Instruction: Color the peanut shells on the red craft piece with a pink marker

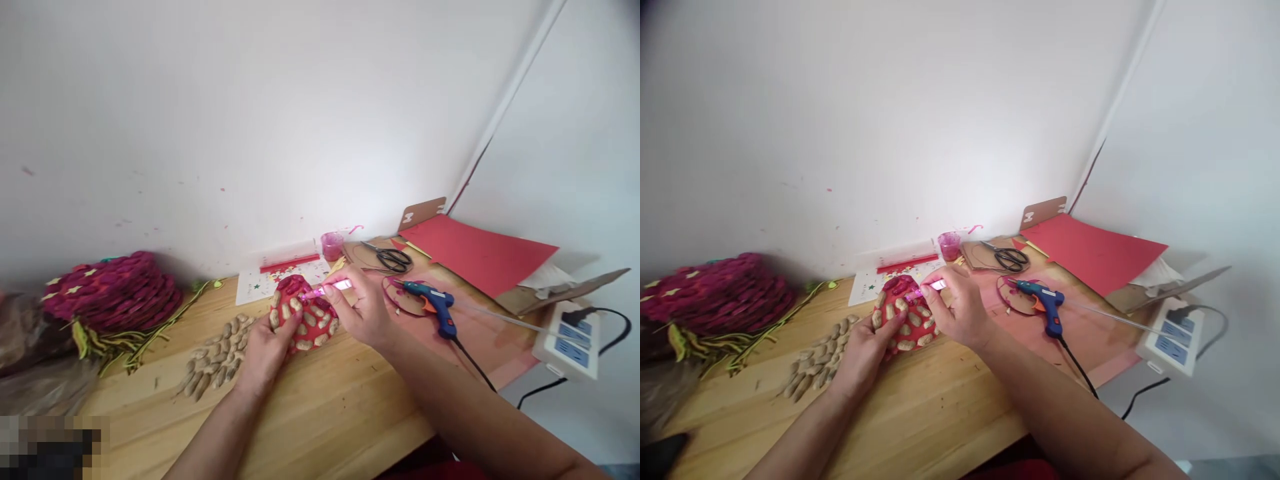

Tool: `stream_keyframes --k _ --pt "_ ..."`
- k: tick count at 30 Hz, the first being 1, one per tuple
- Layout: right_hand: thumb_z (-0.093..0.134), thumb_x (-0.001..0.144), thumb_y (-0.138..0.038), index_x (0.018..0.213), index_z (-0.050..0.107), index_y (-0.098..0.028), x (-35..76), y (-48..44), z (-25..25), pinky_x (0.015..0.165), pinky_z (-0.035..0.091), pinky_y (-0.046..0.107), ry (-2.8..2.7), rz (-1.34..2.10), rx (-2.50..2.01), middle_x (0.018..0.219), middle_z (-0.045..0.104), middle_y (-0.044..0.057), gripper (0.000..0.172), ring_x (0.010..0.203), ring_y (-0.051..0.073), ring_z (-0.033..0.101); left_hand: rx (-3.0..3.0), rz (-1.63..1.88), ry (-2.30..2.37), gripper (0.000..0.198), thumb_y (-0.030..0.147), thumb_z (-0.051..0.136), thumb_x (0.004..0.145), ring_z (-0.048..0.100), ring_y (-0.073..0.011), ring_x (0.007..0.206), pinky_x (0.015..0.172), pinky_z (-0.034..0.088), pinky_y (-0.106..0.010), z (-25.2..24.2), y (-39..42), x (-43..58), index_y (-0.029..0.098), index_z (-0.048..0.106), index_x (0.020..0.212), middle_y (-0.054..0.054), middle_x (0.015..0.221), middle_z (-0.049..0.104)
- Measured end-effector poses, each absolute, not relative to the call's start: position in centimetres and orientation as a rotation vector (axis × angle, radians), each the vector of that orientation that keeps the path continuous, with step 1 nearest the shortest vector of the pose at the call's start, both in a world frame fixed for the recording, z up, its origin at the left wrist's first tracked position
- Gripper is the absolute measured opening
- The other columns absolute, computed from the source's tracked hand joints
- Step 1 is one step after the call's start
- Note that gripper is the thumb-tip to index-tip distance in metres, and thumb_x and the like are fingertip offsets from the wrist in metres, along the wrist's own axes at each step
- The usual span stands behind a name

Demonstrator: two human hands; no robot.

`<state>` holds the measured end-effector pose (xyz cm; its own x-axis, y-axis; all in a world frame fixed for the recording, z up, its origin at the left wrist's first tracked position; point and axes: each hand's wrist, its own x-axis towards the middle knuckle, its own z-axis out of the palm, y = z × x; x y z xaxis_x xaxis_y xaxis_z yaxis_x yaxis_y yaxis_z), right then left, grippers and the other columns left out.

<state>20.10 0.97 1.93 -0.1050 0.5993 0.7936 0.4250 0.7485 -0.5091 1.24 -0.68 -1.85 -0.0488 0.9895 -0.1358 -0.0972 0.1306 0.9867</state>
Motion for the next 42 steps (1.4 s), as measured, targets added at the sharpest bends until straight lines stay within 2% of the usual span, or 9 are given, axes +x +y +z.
stream_keyframes --k 2,5,9,16,21,27,31,36,42 --pt "0.061 0.099 -0.024 0.095 0.063 -0.024 20.20 0.94 1.92 0.081 0.054 0.036 -1.708 0.217 -0.826 0.088 0.072 0.003 0.004 0.087 0.020 0.068 0.987 1.203 1.236 0.049 0.056 0.095 0.059 0.052 -0.0115 0.041 0.043 0.040 -0.022 -1.97 -0.62 1.19 0.016 0.071 0.071 0.000 0.052 0.066" --pt "0.060 0.100 -0.028 0.095 0.063 -0.024 20.36 0.89 1.89 0.082 0.054 0.036 -1.656 0.279 -0.855 0.090 0.072 0.004 0.007 0.090 0.021 0.068 0.931 1.226 1.185 0.056 0.055 0.097 0.057 0.070 -0.0204 0.058 0.056 0.054 -0.028 -2.36 -0.47 1.12 0.013 0.078 0.089 -0.007 0.072 0.079" --pt "0.061 0.101 -0.031 0.100 0.065 -0.023 20.69 1.11 1.62 0.077 0.054 0.033 -1.577 0.356 -0.862 0.091 0.072 0.004 0.009 0.085 0.019 0.068 0.865 1.265 1.099 0.063 0.056 0.096 0.059 0.078 -0.0285 0.074 0.070 0.062 -0.036 -2.66 -0.35 1.14 0.011 0.079 0.099 -0.012 0.084 0.082" --pt "0.062 0.101 -0.037 0.099 0.064 -0.023 20.97 1.45 1.37 0.068 0.051 0.029 -1.596 0.445 -0.885 0.085 0.070 0.002 0.014 0.080 0.018 0.066 0.912 1.283 1.039 0.052 0.049 0.096 0.065 0.080 -0.0266 0.079 0.079 0.064 -0.036 -2.63 -0.31 1.16 0.013 0.078 0.098 -0.012 0.090 0.083" --pt "0.062 0.101 -0.035 0.093 0.063 -0.024 20.75 1.14 1.88 0.070 0.052 0.032 -1.660 0.426 -0.893 0.085 0.069 0.002 0.013 0.081 0.019 0.067 0.983 1.269 1.036 0.048 0.051 0.093 0.070 0.077 -0.0231 0.074 0.075 0.062 -0.033 -2.72 -0.29 0.99 0.013 0.077 0.095 -0.011 0.086 0.082" --pt "0.061 0.101 -0.035 0.095 0.063 -0.023 20.93 1.26 1.79 0.069 0.051 0.031 -1.693 0.374 -0.934 0.081 0.067 0.002 0.013 0.082 0.019 0.067 1.024 1.305 1.008 0.052 0.048 0.096 0.064 0.075 -0.0211 0.075 0.074 0.060 -0.031 -2.48 -0.19 0.83 0.015 0.076 0.099 -0.007 0.087 0.082" --pt "0.061 0.101 -0.035 0.096 0.062 -0.024 20.99 1.28 1.73 0.068 0.051 0.032 -1.695 0.378 -0.944 0.081 0.068 0.001 0.013 0.077 0.019 0.066 0.919 1.348 1.014 0.048 0.046 0.097 0.063 0.073 -0.0193 0.070 0.072 0.060 -0.030 -2.26 -0.18 1.11 0.015 0.077 0.093 -0.006 0.084 0.081" --pt "0.061 0.101 -0.033 0.093 0.060 -0.024 20.81 1.26 1.68 0.074 0.052 0.034 -1.721 0.323 -0.918 0.086 0.070 0.003 0.012 0.084 0.020 0.068 0.888 1.419 0.997 0.049 0.049 0.094 0.067 0.075 -0.0204 0.075 0.074 0.061 -0.031 -2.58 -0.28 1.21 0.016 0.079 0.099 -0.007 0.091 0.082" --pt "0.061 0.100 -0.028 0.098 0.061 -0.024 20.95 1.01 2.09 0.076 0.053 0.036 -1.723 0.180 -0.894 0.089 0.072 0.004 0.004 0.085 0.021 0.068 1.030 1.405 1.089 0.047 0.052 0.088 0.074 0.075 -0.0210 0.076 0.073 0.060 -0.030 -2.77 -0.25 0.87 0.015 0.078 0.102 -0.007 0.088 0.082"
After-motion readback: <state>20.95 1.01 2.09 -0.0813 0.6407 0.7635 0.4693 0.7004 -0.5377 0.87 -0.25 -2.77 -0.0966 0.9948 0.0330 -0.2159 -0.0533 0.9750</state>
